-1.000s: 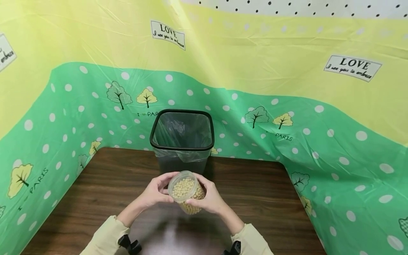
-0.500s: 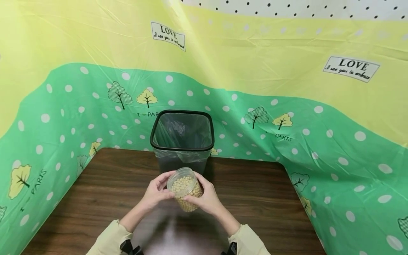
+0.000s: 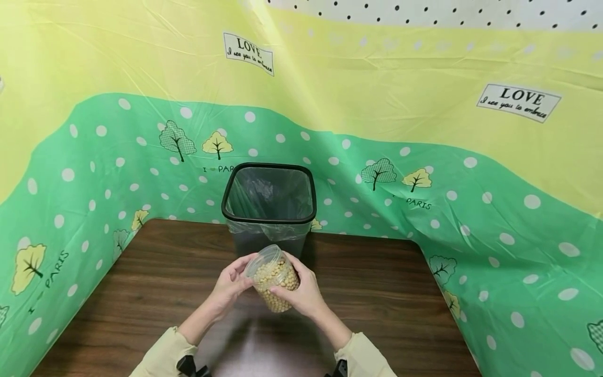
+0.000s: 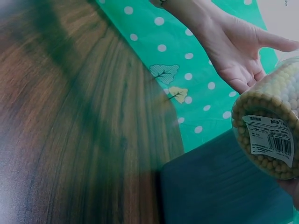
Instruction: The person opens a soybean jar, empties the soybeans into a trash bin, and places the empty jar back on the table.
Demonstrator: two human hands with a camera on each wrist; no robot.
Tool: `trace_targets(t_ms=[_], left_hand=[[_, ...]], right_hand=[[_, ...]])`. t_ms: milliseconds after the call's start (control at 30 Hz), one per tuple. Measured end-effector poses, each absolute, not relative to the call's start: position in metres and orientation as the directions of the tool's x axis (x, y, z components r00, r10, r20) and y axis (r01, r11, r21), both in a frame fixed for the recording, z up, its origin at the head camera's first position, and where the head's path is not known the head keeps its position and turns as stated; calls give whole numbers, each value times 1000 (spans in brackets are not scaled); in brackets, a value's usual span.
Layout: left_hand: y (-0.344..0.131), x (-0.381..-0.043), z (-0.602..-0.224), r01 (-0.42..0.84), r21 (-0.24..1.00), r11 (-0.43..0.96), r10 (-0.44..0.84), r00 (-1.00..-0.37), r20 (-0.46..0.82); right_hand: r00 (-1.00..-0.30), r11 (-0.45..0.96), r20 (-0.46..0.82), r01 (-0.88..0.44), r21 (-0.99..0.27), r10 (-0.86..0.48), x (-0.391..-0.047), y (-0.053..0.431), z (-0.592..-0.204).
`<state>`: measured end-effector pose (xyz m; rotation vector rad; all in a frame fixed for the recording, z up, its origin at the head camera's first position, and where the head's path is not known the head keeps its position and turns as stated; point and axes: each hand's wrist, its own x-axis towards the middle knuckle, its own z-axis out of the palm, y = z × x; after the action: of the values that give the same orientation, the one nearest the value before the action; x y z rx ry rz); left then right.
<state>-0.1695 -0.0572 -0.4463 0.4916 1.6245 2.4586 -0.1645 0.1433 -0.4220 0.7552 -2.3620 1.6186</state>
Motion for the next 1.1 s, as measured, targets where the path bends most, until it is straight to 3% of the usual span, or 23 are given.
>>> trace_targets(t_ms=[367, 767, 1100], left_hand=[[-59, -168, -451, 15, 892, -451, 325, -928, 180], [-61, -169, -459, 53, 861, -506, 340, -905, 256], [-81, -167, -463, 138, 895, -424, 271, -924, 270]], right_hand=[[-875, 288, 382, -464, -838, -298, -172, 145, -438], [-825, 243, 485, -554, -796, -292, -151, 138, -407], [-783, 196, 566, -616, -763, -258, -166, 154, -436]])
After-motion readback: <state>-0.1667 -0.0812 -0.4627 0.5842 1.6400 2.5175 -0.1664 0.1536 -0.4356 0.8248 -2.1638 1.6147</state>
